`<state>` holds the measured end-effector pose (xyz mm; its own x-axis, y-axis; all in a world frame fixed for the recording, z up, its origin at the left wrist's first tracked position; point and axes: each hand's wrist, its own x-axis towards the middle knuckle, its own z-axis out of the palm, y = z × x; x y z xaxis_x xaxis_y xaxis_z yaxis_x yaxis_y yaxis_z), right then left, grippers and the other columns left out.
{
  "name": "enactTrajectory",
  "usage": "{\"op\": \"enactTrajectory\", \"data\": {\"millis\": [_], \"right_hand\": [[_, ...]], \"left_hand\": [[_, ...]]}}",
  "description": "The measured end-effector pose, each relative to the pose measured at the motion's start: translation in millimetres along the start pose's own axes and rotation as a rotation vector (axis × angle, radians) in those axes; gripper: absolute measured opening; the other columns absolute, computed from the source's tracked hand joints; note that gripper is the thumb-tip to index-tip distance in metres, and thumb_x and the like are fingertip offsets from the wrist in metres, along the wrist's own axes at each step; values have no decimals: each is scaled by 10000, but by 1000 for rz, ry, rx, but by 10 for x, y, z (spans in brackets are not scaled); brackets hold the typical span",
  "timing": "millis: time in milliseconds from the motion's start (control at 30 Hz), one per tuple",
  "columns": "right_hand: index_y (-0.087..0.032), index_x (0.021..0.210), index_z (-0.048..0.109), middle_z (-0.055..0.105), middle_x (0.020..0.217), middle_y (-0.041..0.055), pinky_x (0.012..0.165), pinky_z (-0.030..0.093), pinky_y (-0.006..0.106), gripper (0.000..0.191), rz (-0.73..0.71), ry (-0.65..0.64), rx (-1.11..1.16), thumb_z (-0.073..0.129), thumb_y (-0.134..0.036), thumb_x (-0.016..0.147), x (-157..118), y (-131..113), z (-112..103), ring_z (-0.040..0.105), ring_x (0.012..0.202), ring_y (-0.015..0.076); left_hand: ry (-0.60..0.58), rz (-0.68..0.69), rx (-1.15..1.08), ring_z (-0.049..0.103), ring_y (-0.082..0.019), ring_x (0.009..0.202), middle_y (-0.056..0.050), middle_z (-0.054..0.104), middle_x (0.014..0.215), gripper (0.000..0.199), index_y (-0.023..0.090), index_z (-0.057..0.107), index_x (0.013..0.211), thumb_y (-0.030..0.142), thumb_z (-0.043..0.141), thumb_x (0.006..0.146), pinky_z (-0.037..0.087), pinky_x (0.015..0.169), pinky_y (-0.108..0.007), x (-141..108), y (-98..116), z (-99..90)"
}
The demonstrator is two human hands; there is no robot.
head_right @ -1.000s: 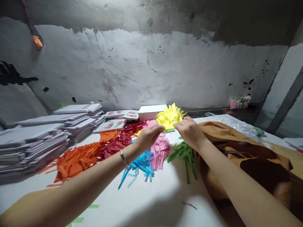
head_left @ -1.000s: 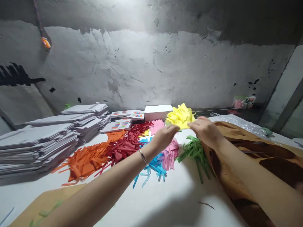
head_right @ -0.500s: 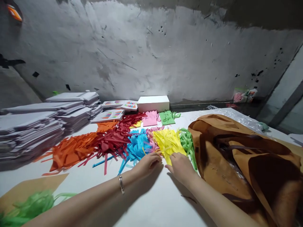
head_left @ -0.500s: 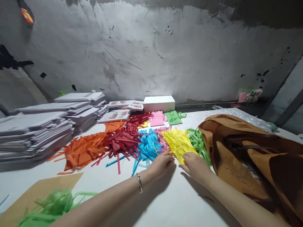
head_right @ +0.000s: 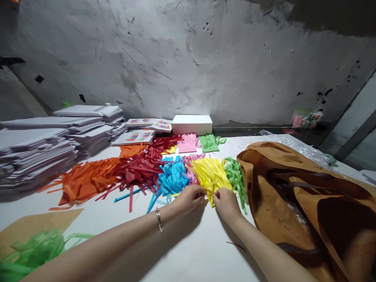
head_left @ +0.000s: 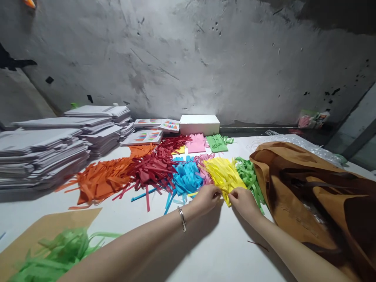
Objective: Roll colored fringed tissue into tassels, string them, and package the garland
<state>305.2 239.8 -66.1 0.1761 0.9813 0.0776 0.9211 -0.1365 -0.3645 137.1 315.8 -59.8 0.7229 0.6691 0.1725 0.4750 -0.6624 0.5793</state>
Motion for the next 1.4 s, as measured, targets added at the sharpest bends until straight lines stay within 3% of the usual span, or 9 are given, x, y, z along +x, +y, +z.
{"op": "enactTrajectory", "data": {"millis": [233,433,600,733,967,1200,1400], "right_hand": [[-143,924,664,687,888,4,733,570,316,222,37,-10,218,623,-356,975,45,110,99,670,776,138],[-142,828,637,646,764,-27,666,545,281,261,13,41,298,626,-359,972,51,195,135,640,688,118],[-170,732,576,597,694,-41,645,477,270,238,-26,152,229,630,-280,935,43,185,146,585,643,121],[-209,826,558,614,737,3,618,400,280,89,-84,238,140,529,-134,863,24,138,165,597,677,182],[-230,902,623,656,909,47,655,409,279,191,-249,218,15,464,-125,896,-75,102,134,626,761,200],[-192,914,677,661,912,81,647,442,307,174,-188,238,-53,591,-343,926,-48,69,158,640,757,226],[-214,730,685,655,836,69,602,418,302,273,-134,249,-25,509,-219,937,-9,23,173,620,682,203]], "left_hand": [[23,-56,11,685,-224,839,-80,774,921,236,166,775,890,106,561,811,476,717,-273,91,27,29],[28,-80,27,673,-217,780,-83,767,873,197,152,763,848,128,569,823,438,652,-270,106,40,44],[34,-92,38,653,-205,745,-75,749,839,164,150,746,810,151,584,839,400,617,-263,121,29,56],[22,-87,38,640,-196,714,-68,741,804,167,152,741,787,145,582,837,375,589,-258,116,42,45],[1,-83,33,640,-194,728,-62,741,803,181,153,743,811,129,565,835,417,626,-258,106,50,38],[-14,-78,17,650,-175,751,-66,749,847,156,146,727,825,99,578,841,442,661,-264,114,54,41],[-4,-79,24,641,-188,713,-65,745,797,173,152,725,766,115,569,831,390,609,-252,102,36,35]]}}
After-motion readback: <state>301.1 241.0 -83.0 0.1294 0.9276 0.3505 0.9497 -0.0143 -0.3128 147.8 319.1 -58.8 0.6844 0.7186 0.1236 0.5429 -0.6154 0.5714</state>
